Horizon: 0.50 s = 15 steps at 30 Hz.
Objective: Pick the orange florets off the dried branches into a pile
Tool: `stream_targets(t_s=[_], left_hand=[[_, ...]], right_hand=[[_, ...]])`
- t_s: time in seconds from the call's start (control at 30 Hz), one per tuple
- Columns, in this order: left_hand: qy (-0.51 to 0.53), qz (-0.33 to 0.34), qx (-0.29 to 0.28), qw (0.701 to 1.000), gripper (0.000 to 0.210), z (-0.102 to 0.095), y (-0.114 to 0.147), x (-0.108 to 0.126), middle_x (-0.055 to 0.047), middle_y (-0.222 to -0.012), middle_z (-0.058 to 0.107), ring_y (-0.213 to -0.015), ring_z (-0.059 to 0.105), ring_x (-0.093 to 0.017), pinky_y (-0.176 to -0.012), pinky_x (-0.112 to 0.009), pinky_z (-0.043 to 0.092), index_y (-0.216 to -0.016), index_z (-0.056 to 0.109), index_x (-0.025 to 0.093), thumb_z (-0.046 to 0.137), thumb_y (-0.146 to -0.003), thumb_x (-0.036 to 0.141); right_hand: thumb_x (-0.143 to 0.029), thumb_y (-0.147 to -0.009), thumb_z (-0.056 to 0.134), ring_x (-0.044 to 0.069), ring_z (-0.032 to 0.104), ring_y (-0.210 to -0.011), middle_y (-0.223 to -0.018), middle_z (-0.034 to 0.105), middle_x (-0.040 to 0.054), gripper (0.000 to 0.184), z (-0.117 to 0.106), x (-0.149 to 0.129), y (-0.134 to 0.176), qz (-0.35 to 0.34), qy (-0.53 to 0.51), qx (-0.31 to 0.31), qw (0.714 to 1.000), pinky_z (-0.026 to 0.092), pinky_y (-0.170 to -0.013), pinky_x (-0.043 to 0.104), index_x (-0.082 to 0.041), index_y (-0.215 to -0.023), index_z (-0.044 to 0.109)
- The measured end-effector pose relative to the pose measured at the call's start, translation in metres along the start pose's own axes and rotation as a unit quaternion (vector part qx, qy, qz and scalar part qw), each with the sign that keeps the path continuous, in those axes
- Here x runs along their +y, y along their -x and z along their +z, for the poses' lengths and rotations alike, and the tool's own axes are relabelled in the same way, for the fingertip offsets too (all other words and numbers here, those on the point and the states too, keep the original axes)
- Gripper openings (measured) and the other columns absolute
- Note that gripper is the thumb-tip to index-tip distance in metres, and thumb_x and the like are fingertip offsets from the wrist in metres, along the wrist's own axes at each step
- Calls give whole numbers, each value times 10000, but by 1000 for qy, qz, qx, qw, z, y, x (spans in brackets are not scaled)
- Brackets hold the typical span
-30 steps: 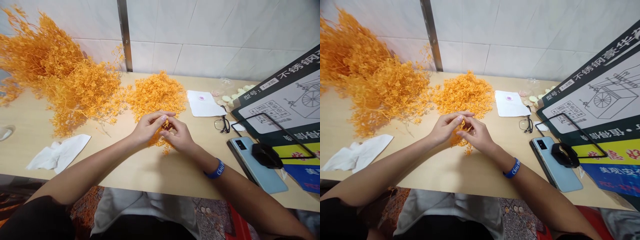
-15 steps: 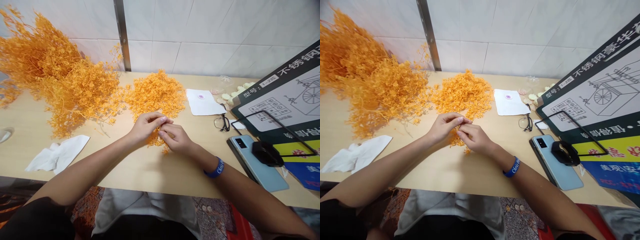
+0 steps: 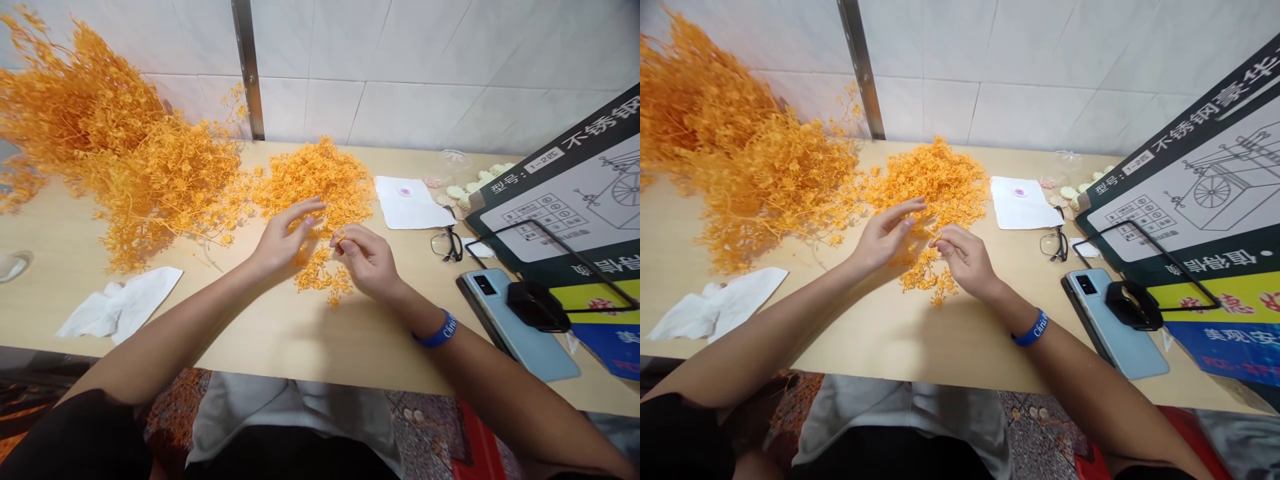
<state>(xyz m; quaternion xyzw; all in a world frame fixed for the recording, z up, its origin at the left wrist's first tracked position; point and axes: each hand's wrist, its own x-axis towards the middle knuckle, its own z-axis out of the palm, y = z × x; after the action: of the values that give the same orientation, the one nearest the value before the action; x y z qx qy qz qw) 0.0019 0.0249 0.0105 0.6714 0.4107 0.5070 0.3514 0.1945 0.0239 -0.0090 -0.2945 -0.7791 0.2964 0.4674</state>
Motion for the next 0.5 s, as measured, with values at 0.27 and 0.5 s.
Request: stream_targets(t_s=[0.27,0.5], left_hand=[[-48,8,-101,994,384,9,9,-1,-109,-1458,507,-1396,418,-275,-1169,-467,314,-1188,690,212,544,-935,461],[-43,33,-13,998,245,11,9,4,-87,-1054,735,-1035,662,-207,-956,-331,495,-999,735,175,582,-925,352]], right_hand=[[-467,-964,468,141,567,-653,-711,593,21,350,6,0,2,80,-69,-25,994,492,-647,288,-191,-791,596],[-393,-926,551,151,611,-696,-835,687,59,255,5,5,0,120,-60,15,991,523,-624,290,-174,-888,676]])
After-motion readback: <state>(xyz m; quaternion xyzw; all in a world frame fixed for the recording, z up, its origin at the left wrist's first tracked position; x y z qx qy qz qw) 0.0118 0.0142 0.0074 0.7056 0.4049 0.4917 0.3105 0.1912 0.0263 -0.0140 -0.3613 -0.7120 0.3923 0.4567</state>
